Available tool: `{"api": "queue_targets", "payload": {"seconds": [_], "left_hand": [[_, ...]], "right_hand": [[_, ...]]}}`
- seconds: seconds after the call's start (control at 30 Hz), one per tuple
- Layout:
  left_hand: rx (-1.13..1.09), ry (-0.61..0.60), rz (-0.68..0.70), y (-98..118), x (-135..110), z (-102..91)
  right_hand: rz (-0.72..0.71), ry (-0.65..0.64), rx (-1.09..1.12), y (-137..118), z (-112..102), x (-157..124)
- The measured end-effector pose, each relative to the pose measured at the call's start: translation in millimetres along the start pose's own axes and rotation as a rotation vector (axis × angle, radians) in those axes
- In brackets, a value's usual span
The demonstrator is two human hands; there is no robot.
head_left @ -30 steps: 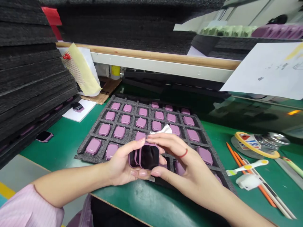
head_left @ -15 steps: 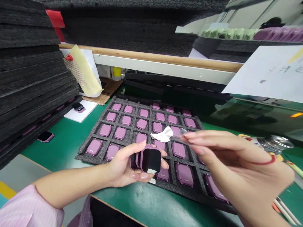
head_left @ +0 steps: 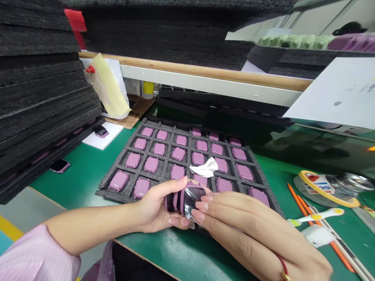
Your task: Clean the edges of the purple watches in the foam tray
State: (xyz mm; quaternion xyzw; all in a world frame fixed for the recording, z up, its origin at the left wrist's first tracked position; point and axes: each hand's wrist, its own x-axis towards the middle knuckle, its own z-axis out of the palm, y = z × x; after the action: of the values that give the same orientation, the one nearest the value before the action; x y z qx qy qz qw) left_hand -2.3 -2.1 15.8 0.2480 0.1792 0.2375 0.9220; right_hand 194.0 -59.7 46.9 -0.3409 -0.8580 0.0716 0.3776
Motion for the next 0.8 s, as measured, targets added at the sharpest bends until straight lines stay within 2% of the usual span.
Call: {"api": "queue_targets", "payload": {"seconds": [0.1,0.17,0.3,0.43,0.53,0.8], "left_hand": [[0.026,0.053,0.037,-3,0,-0.5],[0.075,0.069,0.095,-4,1,0.4],[0.188,0.048,0.178,-4,5,2.4],[0.254,0.094,0.222,-4,8,0.1],[0.276,0.107,0.233,-7,8,-1.6],[0.162,0.137,0.158,-1,4,7.2]], "right_hand": [[-0.153,-0.017,-0.104,6,0,13],[-0.187,0.015,-0.172,9,2,20],[0.014,0.015,-0.031,8,14,18],[0.182,-0.016,0.134,9,28,11],[0.202,-0.013,0.141,13,30,12],[0.287,0.018,0.270,14,15,18]]}}
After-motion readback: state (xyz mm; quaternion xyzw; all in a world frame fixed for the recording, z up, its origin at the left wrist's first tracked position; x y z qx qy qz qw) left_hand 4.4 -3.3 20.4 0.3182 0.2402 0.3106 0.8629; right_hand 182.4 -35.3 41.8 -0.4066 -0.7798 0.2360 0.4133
